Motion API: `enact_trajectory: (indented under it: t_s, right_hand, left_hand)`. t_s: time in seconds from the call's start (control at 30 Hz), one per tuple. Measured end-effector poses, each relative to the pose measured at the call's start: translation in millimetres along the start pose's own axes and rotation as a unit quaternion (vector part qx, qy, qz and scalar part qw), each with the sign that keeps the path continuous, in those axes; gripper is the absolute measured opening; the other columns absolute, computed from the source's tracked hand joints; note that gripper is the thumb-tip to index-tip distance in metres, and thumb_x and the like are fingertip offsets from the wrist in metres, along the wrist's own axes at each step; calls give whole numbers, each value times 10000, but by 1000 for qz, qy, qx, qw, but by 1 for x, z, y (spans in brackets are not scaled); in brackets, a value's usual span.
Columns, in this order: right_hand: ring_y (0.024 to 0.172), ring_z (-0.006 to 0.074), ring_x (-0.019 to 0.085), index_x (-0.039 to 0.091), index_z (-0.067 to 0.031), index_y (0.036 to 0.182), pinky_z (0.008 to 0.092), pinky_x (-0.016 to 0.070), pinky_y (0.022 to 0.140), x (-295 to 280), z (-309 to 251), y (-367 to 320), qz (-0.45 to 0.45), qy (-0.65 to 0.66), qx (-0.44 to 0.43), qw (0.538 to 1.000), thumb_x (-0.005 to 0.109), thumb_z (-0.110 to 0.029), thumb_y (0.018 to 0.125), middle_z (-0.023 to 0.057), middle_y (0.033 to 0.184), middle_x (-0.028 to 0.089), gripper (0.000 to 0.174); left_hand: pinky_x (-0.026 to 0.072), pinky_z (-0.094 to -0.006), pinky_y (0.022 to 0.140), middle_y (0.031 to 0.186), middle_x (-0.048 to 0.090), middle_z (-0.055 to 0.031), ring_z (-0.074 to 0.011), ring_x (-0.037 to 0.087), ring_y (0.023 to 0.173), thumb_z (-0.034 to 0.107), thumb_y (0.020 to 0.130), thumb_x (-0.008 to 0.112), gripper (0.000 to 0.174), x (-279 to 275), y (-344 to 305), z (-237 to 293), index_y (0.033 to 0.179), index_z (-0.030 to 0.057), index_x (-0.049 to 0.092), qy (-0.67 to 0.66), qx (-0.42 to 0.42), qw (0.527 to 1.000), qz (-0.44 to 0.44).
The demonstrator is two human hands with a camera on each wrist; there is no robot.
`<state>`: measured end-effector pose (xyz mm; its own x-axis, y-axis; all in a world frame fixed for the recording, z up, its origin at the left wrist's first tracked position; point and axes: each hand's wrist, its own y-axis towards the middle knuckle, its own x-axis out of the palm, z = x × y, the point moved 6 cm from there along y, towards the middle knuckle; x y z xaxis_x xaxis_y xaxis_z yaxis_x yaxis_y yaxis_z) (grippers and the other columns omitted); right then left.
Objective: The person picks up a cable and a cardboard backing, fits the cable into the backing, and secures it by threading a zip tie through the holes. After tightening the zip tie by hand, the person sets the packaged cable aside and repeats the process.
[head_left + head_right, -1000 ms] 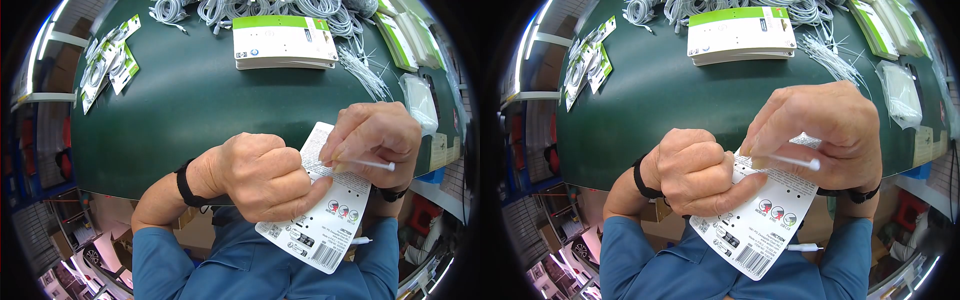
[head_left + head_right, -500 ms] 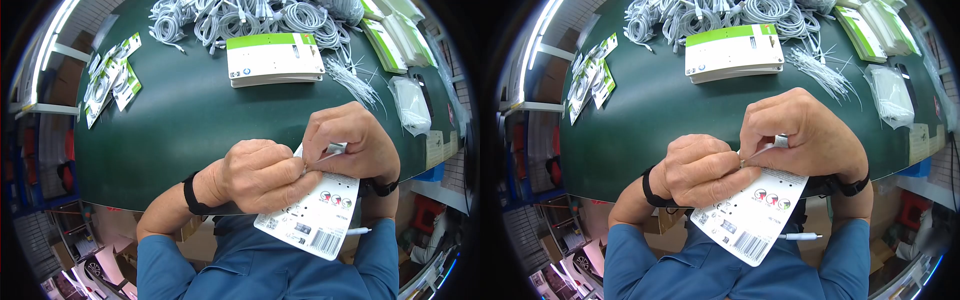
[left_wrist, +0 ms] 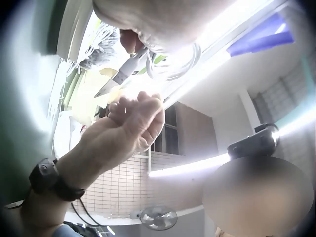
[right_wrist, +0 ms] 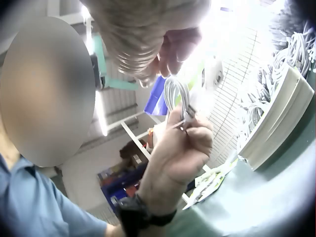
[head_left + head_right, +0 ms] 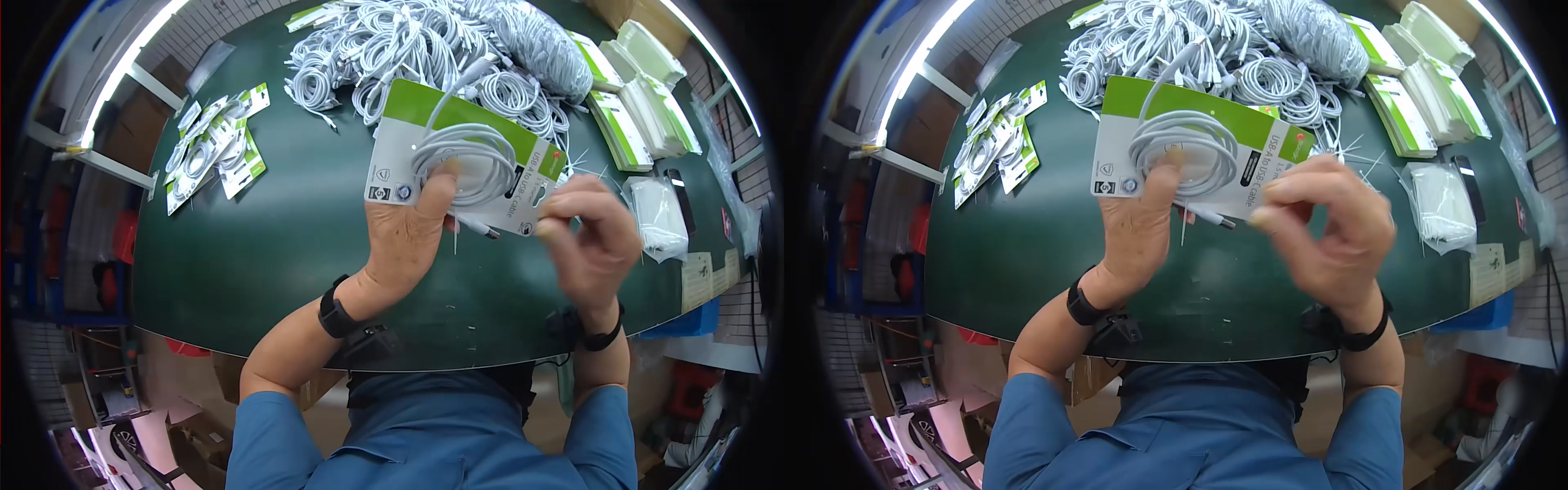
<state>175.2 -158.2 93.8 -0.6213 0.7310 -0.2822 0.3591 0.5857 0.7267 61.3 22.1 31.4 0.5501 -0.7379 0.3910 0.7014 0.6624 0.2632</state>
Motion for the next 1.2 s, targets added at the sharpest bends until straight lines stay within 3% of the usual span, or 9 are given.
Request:
enact_trajectory:
  t_s: [0.17, 0.37, 0.5, 0.6, 0.67, 0.77, 0.9, 1.0, 1.2]
  right_hand:
    - [738, 264, 656, 766, -96, 1023, 390, 543, 618, 34, -9, 9, -86, -229, -104, 964, 945, -76, 650, 58, 932, 712, 414]
    - [715, 243, 652, 761, -53, 1010, 369, 534, 585, 43, -2, -4, -86, -236, -115, 961, 893, -43, 683, 72, 925, 713, 353]
    - [668, 227, 650, 766, -5, 1052, 353, 525, 550, 49, -25, -15, -112, -210, -228, 944, 830, -23, 705, 120, 916, 723, 354]
    - [672, 229, 660, 773, -20, 1025, 347, 529, 558, 46, -22, -13, -79, -192, -219, 953, 834, 12, 695, 101, 898, 727, 337]
    - [672, 223, 682, 761, -25, 945, 329, 546, 577, 42, -13, -8, -43, -151, -127, 979, 853, 66, 731, 94, 868, 736, 250]
    - [692, 186, 700, 748, -21, 890, 294, 559, 606, 37, 12, -3, -20, -111, 8, 994, 868, 68, 801, 96, 870, 735, 174]
    - [739, 178, 681, 773, -45, 914, 303, 543, 607, 35, 30, -8, -8, -96, 53, 994, 865, 66, 800, 77, 926, 721, 184]
    - [745, 203, 658, 769, -53, 916, 333, 529, 621, 37, 13, -3, -1, -222, -74, 972, 881, 61, 756, 57, 912, 714, 226]
    - [740, 228, 644, 761, -88, 958, 358, 525, 635, 52, 8, -6, -55, -206, -108, 971, 898, 8, 704, 33, 881, 690, 304]
  left_hand:
    - [493, -226, 512, 1003, 696, -27, -59, 635, 724, 155, 1045, 714, 229, 11, 10, 1, 1231, 52, 627, -40, -6, 999, 19]
    - [496, -231, 536, 934, 699, -10, -44, 621, 710, 157, 1033, 732, 207, 9, 9, -10, 1188, 35, 671, -21, 31, 999, 39]
    - [491, -255, 553, 829, 695, 12, -45, 604, 662, 159, 1015, 754, 159, 3, 8, -8, 1081, 17, 724, 50, 47, 997, 28]
    - [491, -264, 555, 804, 696, 14, -48, 598, 638, 153, 1009, 756, 152, 2, 6, -8, 1046, 7, 733, 85, 61, 994, 25]
    - [496, -258, 553, 840, 707, 3, -50, 602, 636, 151, 1014, 749, 160, 2, 5, -6, 1064, 0, 725, 87, 77, 993, 24]
    - [498, -248, 522, 874, 710, -13, -56, 610, 633, 144, 1023, 734, 168, 3, 7, -5, 1088, -9, 711, 9, 5, 1000, 26]
    - [487, -236, 470, 903, 703, -28, -59, 621, 625, 143, 1031, 720, 192, 8, 8, -12, 1141, -6, 670, 2, -42, 998, 35]
    - [480, -235, 450, 900, 695, -30, -59, 623, 618, 132, 1037, 709, 191, 7, 9, -23, 1159, -1, 647, -15, -55, 998, 39]
    - [478, -239, 451, 898, 691, -34, -61, 628, 631, 121, 1047, 696, 172, 11, 7, -26, 1156, 0, 642, -33, -59, 997, 36]
